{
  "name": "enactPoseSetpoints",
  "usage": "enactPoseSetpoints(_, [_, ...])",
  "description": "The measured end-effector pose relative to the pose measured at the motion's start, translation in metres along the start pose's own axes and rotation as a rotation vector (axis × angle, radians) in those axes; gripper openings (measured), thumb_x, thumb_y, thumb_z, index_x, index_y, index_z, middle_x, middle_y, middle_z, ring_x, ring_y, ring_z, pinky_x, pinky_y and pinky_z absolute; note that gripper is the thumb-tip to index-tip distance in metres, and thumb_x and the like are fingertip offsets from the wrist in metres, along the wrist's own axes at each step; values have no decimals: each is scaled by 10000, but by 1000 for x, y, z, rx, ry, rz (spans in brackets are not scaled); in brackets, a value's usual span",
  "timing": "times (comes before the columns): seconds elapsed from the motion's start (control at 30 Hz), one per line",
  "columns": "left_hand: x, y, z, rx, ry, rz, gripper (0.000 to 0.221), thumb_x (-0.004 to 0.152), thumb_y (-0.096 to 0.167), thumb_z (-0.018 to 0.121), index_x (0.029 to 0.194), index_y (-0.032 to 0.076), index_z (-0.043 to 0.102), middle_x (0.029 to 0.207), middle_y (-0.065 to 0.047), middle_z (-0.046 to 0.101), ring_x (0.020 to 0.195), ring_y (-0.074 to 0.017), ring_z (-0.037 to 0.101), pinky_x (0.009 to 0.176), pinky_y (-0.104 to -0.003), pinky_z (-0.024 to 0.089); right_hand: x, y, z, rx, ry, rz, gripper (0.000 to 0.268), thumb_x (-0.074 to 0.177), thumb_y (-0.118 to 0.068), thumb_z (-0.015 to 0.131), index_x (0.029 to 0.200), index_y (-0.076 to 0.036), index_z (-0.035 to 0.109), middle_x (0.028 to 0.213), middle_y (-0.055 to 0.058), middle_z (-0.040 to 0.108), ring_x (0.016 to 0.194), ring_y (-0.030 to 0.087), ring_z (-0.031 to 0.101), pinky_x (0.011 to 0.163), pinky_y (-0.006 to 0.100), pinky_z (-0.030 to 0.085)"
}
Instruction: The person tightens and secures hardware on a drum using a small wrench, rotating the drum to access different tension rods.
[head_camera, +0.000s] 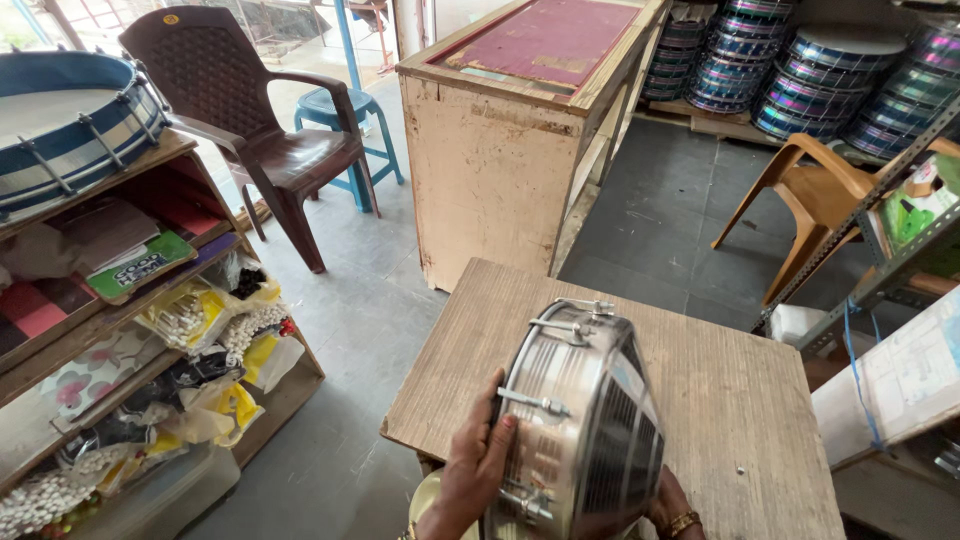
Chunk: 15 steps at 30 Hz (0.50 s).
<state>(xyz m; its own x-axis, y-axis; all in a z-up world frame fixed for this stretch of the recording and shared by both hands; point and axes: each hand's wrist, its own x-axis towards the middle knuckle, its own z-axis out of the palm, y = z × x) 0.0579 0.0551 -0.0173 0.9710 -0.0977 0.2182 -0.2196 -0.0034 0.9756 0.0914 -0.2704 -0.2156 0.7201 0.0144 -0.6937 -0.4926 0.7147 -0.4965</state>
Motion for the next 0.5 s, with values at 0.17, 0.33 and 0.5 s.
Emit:
enactPoseSetpoints(0.17, [-8,-33,20,-165,-93,-101,551,1025,114,498,1560,62,376,977,-151,697,842,-185,661,759,-330,548,11,-21,6,-42,-19,-39,244,1037,-163,476,1096,10,636,836,141,686,576,218,649,467,347,569])
enactPoseSetpoints(0.33, [-20,-44,32,25,-91,101,518,1039,81,534,1540,12,424,891,-121,672,825,-174,604,799,-313,503,21,-30,5,-142,64,-56,279,1042,-202,495,1226,-13,587,823,132,642,579,212,591,465,352,525])
enactPoseSetpoints(0.5, [-13,-7,47,58,-141,-165,546,1036,116,524,1564,82,388,715,-98,553,643,-163,504,629,-326,445,7,-28,-16,-333,275,-173,372,1047,-240,515,1357,-36,537,811,122,598,583,207,532,462,357,481])
